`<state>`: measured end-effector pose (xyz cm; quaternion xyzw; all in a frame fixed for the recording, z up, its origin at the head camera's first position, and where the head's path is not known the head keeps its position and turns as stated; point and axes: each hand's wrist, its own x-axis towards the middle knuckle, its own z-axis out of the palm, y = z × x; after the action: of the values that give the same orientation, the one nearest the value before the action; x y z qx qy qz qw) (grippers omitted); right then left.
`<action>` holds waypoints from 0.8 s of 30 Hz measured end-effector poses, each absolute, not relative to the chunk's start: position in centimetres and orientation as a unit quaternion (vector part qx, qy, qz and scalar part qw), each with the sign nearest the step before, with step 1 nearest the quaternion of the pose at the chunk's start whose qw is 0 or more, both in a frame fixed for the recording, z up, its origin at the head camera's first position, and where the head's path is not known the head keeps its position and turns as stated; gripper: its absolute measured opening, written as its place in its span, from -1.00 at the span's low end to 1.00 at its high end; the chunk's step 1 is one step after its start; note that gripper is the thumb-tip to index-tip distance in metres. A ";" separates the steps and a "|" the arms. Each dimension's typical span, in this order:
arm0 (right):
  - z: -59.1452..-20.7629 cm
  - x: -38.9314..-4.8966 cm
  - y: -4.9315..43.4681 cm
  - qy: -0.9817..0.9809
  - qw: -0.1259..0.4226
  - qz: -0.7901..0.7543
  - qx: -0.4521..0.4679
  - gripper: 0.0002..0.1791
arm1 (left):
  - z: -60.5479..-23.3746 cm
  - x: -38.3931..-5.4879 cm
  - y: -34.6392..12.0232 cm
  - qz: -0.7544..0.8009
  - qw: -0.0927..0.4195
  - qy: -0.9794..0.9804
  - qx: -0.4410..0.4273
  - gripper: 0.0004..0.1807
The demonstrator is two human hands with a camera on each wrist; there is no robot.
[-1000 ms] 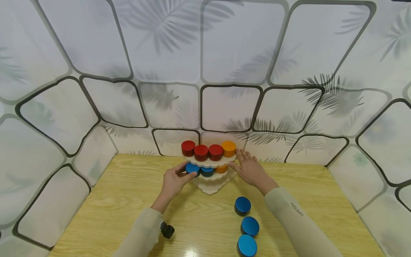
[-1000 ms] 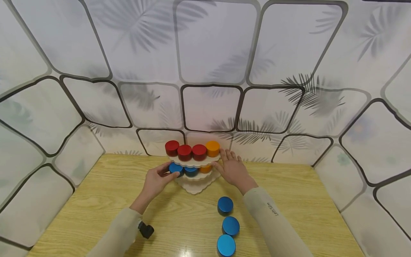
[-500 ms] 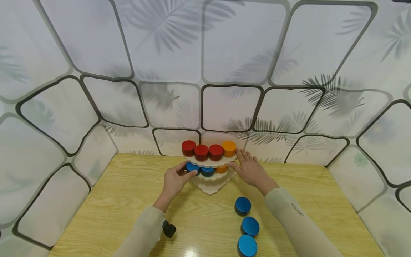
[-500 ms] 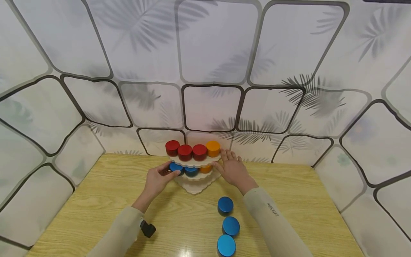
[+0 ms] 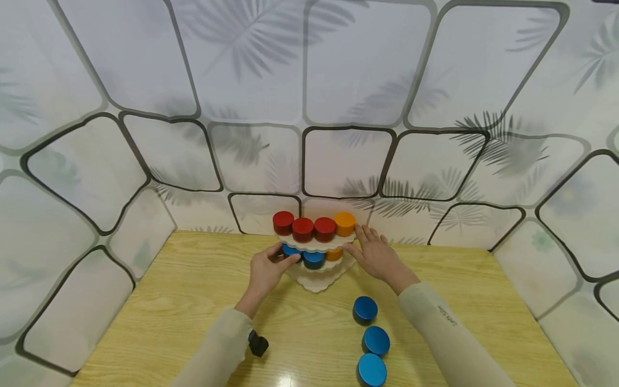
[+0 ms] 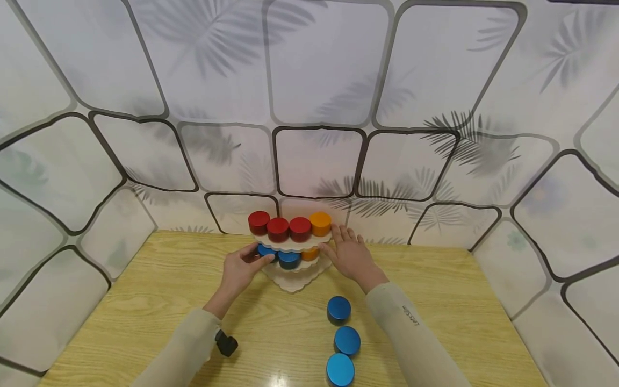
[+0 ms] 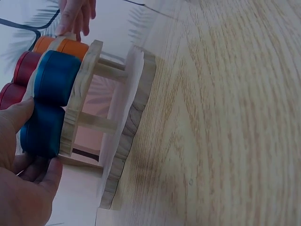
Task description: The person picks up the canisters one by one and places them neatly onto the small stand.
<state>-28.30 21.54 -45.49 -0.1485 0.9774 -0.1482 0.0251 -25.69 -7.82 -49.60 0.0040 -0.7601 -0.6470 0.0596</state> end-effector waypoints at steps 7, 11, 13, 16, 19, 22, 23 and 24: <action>-45.3 -28.2 21.4 0.977 0.026 -0.152 -0.147 -0.06 | -49.7 -25.7 -7.7 -0.643 0.065 -0.763 0.012 -0.29; -45.3 -28.2 21.5 0.977 0.026 -0.152 -0.147 -0.06 | -49.6 -25.8 -7.7 -0.640 0.065 -0.766 0.009 -0.30; -45.3 -28.2 21.5 0.977 0.025 -0.150 -0.147 -0.06 | -49.7 -25.8 -7.6 -0.641 0.066 -0.764 0.008 -0.29; -45.4 -28.2 21.6 0.977 0.025 -0.150 -0.147 -0.06 | -49.7 -26.0 -7.5 -0.643 0.070 -0.763 0.011 -0.30; -45.5 -28.3 21.6 0.977 0.026 -0.150 -0.147 -0.05 | -49.8 -26.0 -7.3 -0.639 0.077 -0.765 0.013 -0.33; -45.6 -28.3 21.6 0.977 0.025 -0.150 -0.147 -0.05 | -49.8 -26.0 -7.3 -0.635 0.082 -0.768 0.015 -0.33; -45.6 -28.3 21.6 0.977 0.025 -0.151 -0.147 -0.05 | -49.8 -26.0 -7.2 -0.635 0.084 -0.768 0.015 -0.34; -45.6 -28.3 21.6 0.977 0.025 -0.151 -0.147 -0.05 | -49.8 -26.1 -7.2 -0.635 0.085 -0.768 0.015 -0.34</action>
<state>-28.33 21.63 -45.58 -0.1472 0.9772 -0.1510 0.0253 -26.08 -7.18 -49.85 0.0151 -0.7677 -0.6349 0.0850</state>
